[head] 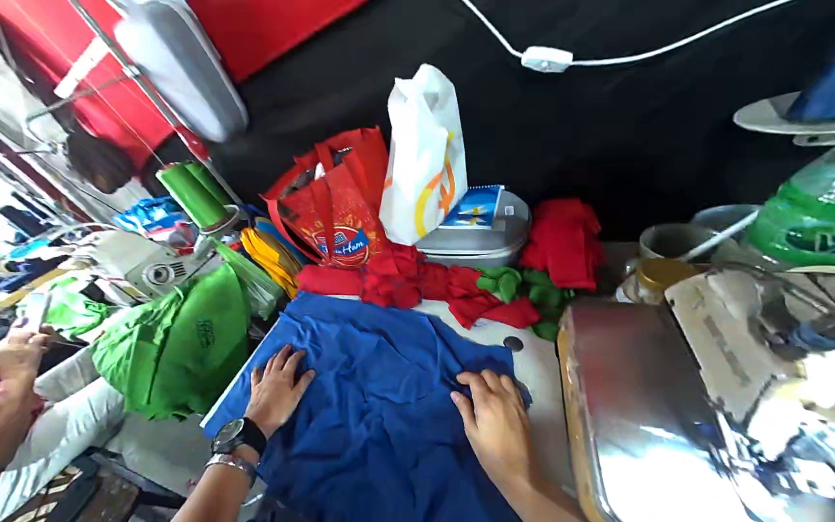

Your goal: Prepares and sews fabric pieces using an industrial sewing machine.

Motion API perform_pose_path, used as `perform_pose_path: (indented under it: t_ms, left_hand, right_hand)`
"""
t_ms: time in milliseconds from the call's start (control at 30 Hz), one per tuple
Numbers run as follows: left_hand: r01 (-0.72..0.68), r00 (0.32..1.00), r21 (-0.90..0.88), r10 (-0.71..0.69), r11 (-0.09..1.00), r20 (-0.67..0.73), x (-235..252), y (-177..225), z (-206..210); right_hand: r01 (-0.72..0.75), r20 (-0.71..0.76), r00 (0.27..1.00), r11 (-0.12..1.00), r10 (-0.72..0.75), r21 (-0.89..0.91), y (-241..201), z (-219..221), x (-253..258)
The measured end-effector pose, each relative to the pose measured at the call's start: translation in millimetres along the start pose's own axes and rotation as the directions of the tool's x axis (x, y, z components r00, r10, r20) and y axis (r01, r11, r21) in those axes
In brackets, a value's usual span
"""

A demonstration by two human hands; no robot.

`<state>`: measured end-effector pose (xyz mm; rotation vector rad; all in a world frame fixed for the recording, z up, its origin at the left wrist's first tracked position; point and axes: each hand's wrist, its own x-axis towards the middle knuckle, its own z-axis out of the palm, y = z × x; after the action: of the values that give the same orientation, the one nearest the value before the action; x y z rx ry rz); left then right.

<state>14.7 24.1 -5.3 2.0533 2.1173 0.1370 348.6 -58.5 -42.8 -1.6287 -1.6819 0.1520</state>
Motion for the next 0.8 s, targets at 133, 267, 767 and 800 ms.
perform_pose_path:
  t_ms: [133, 267, 767, 800]
  left_hand:
    - [0.004, 0.957, -0.173, -0.054, 0.985, -0.286, -26.4, 69.0, -4.1]
    - [0.137, 0.958, -0.187, -0.177, 0.973, -0.223, -31.2, 113.4, 39.1]
    - [0.165, 0.961, -0.097, -0.182, 0.982, -0.208, -31.7, 99.7, 45.9]
    - [0.146, 0.956, -0.119, -0.171, 0.982, -0.238, -31.4, 99.6, 46.2]
  right_hand:
    - [0.083, -0.097, 0.992, 0.997, -0.082, 0.002, -2.5, -1.5, -2.9]
    - [0.254, -0.246, 0.941, 0.965, -0.231, 0.062, -9.7, 5.5, -7.4]
    - [0.154, -0.075, 0.987, 0.974, -0.143, 0.167, -6.7, 7.2, -15.9]
    - [0.152, -0.084, 0.986, 0.980, -0.142, 0.129, -5.7, 7.3, -12.6]
